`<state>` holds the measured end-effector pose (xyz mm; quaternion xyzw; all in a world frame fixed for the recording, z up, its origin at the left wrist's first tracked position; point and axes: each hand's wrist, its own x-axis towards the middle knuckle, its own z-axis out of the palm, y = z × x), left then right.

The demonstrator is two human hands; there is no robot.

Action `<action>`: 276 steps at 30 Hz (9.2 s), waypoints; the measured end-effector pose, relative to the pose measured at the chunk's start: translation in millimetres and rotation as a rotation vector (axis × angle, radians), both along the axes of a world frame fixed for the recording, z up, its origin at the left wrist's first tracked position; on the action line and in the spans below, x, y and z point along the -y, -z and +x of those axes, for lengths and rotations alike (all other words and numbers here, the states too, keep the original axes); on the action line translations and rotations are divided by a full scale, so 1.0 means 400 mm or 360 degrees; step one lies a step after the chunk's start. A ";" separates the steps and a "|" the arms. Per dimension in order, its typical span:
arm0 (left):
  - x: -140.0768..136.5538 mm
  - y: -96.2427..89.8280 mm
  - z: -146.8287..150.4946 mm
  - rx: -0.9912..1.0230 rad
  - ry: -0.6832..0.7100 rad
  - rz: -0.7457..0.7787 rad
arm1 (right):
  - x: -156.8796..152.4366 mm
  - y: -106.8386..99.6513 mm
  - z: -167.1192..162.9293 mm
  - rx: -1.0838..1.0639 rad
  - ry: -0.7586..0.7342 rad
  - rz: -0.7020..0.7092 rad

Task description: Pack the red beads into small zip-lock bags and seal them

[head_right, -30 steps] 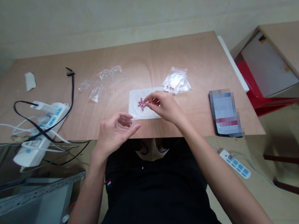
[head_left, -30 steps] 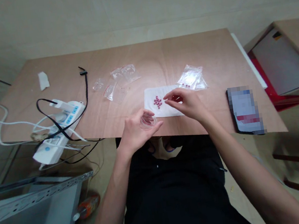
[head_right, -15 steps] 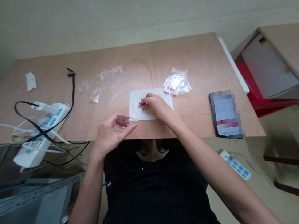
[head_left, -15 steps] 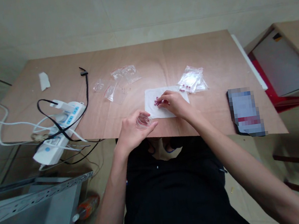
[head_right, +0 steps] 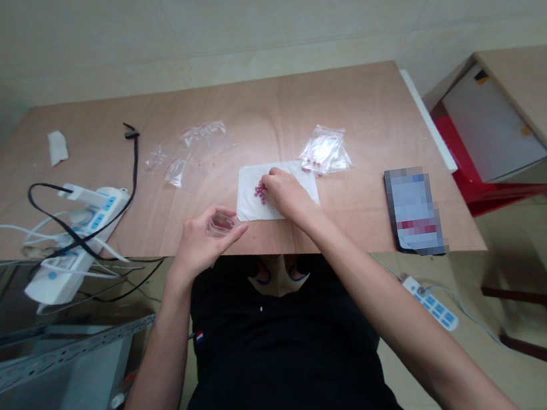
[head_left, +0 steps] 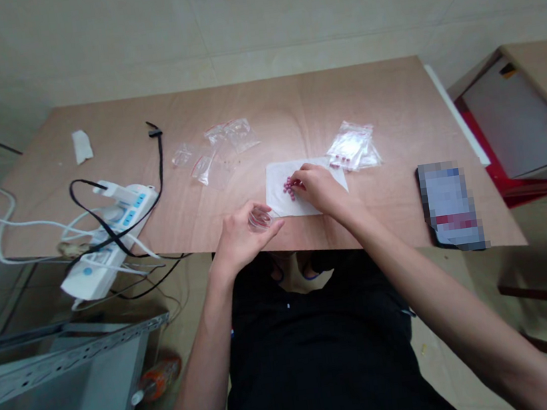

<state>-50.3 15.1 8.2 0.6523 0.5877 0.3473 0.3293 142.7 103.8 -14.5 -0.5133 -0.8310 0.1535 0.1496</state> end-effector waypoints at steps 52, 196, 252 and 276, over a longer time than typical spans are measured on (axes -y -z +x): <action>-0.028 -0.029 0.099 0.0625 0.0030 0.0449 | 0.131 -0.212 0.043 -0.0528 -0.0327 0.0193; -0.091 -0.086 -0.048 0.0208 -0.0145 0.0304 | 0.088 -0.252 0.085 -0.0970 0.0099 0.0129; 0.092 -0.064 0.036 -0.0121 -0.0039 0.0033 | 0.077 -0.004 0.034 -0.0510 0.0176 -0.0207; -0.043 -0.019 0.110 0.0090 -0.0070 0.0503 | 0.147 -0.169 -0.020 -0.0837 -0.0170 0.0156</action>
